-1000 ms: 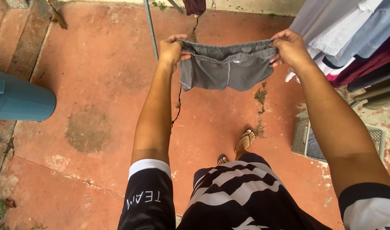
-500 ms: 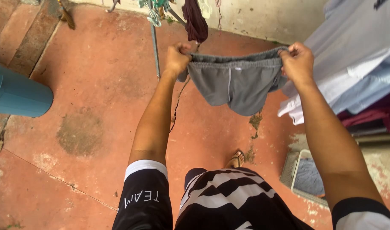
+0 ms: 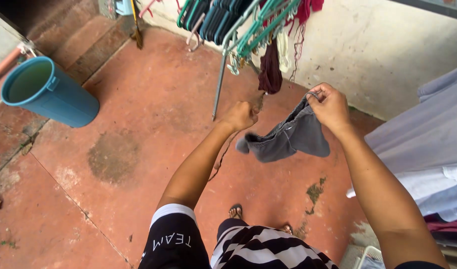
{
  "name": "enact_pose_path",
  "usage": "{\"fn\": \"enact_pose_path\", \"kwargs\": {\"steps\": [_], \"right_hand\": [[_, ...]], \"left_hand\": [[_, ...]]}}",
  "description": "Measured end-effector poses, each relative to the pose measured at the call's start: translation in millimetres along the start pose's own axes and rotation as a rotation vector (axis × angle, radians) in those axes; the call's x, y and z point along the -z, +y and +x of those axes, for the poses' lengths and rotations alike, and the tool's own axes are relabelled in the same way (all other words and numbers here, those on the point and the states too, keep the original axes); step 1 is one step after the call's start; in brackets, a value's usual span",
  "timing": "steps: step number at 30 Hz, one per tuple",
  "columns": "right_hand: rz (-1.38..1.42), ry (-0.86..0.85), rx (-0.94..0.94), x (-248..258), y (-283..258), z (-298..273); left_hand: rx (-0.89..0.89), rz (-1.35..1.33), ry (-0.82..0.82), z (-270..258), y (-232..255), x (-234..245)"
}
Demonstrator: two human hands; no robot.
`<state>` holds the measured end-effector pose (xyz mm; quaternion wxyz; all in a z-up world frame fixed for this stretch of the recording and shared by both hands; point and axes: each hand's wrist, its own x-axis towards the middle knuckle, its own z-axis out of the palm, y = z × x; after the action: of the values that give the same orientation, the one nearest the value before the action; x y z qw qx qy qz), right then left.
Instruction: Hanging various shirts and shorts on clothes hangers and placing them on a drying rack.
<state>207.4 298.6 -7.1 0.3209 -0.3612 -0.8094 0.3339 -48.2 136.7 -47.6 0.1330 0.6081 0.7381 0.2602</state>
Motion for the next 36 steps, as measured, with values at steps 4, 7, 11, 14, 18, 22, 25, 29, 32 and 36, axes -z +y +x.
{"fn": "enact_pose_path", "kwargs": {"steps": [4, 7, 11, 14, 18, 22, 25, 29, 32, 36], "right_hand": [[-0.084, 0.063, 0.087, -19.4, -32.7, 25.4], [-0.047, 0.086, 0.165, -28.1, -56.7, 41.8], [-0.086, 0.149, 0.127, -27.8, -90.6, 64.7], [-0.093, 0.218, 0.135, -23.8, -106.0, 82.3], [-0.116, 0.275, 0.095, -20.0, -121.6, 97.5], [-0.123, 0.312, 0.100, -20.5, -130.6, 102.4], [-0.126, 0.315, 0.066, -21.2, -134.8, 104.9], [-0.152, 0.311, 0.070, -24.1, -132.7, 105.4], [-0.146, 0.305, 0.064, -26.5, -133.7, 104.7], [-0.148, 0.280, 0.026, -27.5, -133.4, 101.6]], "left_hand": [[-0.050, 0.005, 0.158, 13.8, 43.0, 79.3], [-0.185, -0.156, 0.423, 42.5, 37.9, 116.9], [-0.023, -0.104, 0.495, 88.6, 28.8, 168.1], [-0.075, -0.020, 0.627, 125.8, 12.6, 187.4], [-0.097, 0.161, 0.672, 184.8, -23.3, 182.2], [-0.071, 0.312, 0.585, 216.0, -24.7, 175.2], [-0.039, 0.477, 0.563, 224.3, -14.7, 176.1], [0.015, 0.635, 0.572, 245.4, -32.6, 158.3], [0.008, 0.709, 0.616, 252.1, -45.3, 150.8], [-0.021, 0.708, 0.636, 233.9, -28.6, 163.3]]}}
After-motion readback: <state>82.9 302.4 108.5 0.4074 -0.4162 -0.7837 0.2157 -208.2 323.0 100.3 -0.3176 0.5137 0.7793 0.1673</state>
